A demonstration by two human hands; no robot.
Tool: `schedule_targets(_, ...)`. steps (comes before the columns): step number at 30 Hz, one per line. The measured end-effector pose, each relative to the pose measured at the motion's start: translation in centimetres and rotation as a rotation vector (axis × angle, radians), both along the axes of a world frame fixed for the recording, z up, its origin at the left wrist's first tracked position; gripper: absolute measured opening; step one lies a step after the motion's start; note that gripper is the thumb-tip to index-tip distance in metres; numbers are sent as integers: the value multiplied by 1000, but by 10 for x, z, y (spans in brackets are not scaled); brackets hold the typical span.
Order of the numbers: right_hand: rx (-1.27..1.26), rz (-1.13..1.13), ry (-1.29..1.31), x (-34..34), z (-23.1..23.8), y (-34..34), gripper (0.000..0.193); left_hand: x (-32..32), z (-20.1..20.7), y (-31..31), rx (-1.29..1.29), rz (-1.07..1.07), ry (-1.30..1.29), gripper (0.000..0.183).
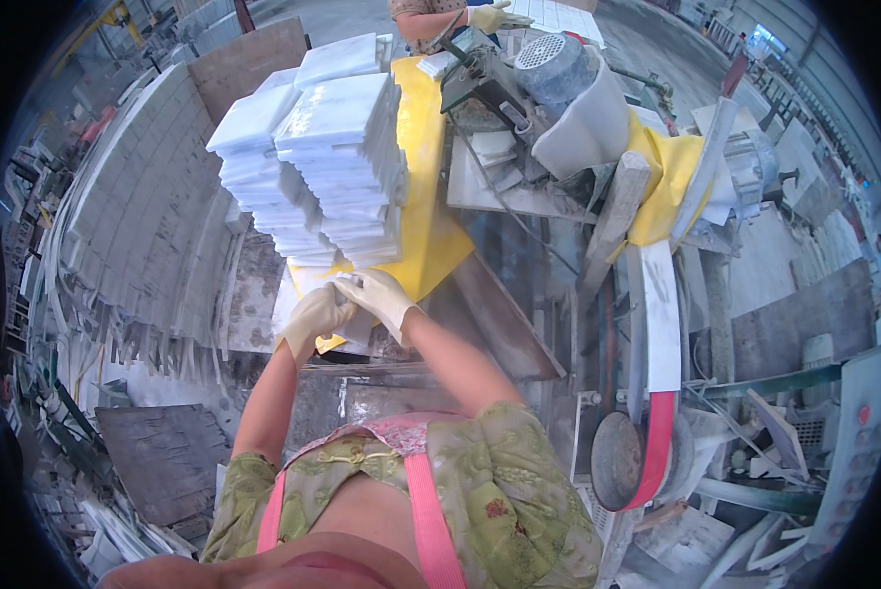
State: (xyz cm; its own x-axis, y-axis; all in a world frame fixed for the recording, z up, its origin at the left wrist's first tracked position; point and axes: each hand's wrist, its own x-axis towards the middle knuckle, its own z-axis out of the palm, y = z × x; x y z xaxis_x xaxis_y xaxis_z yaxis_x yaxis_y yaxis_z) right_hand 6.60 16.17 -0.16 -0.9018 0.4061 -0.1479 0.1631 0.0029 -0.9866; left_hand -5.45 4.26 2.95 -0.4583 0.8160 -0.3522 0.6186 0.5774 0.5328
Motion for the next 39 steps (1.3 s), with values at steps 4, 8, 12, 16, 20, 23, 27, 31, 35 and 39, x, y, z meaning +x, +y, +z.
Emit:
schedule_targets(4, -72, -21, 11, 1, -5, -1, 41, 14, 1, 0, -12, 67, 118, 71)
schedule_targets(8, 91, -66, -13, -4, -12, -6, 40, 23, -4, -2, -41, 148, 208, 74)
schedule_targets(12, 281, -77, 2, -6, -15, -6, 42, 23, -15, 1, 9, 192, 238, 67)
schedule_targets(16, -105, -73, 50, 6, -14, -8, 43, 23, -22, 3, 49, 234, 213, 68)
schedule_targets(20, 146, -226, 155, 65, -18, 3, 43, 22, -23, -1, 55, 214, 258, 69)
schedule_targets(23, 332, -316, 164, 158, -29, 41, 44, 14, -32, -4, 80, 244, 282, 69)
schedule_targets(27, 420, -842, -83, 319, -43, 74, 31, 0, -60, -11, 129, 377, 179, 69)
schedule_targets(31, 279, -1323, -212, 457, -23, 40, 40, -12, -74, -15, 160, 335, 235, 70)
schedule_targets(35, 635, -1330, -646, 542, -15, 8, 39, -12, -61, -8, 58, 362, 151, 86)
schedule_targets(39, 1077, -1104, -744, 579, -43, 20, 56, -3, -44, -2, -7, 405, 221, 86)
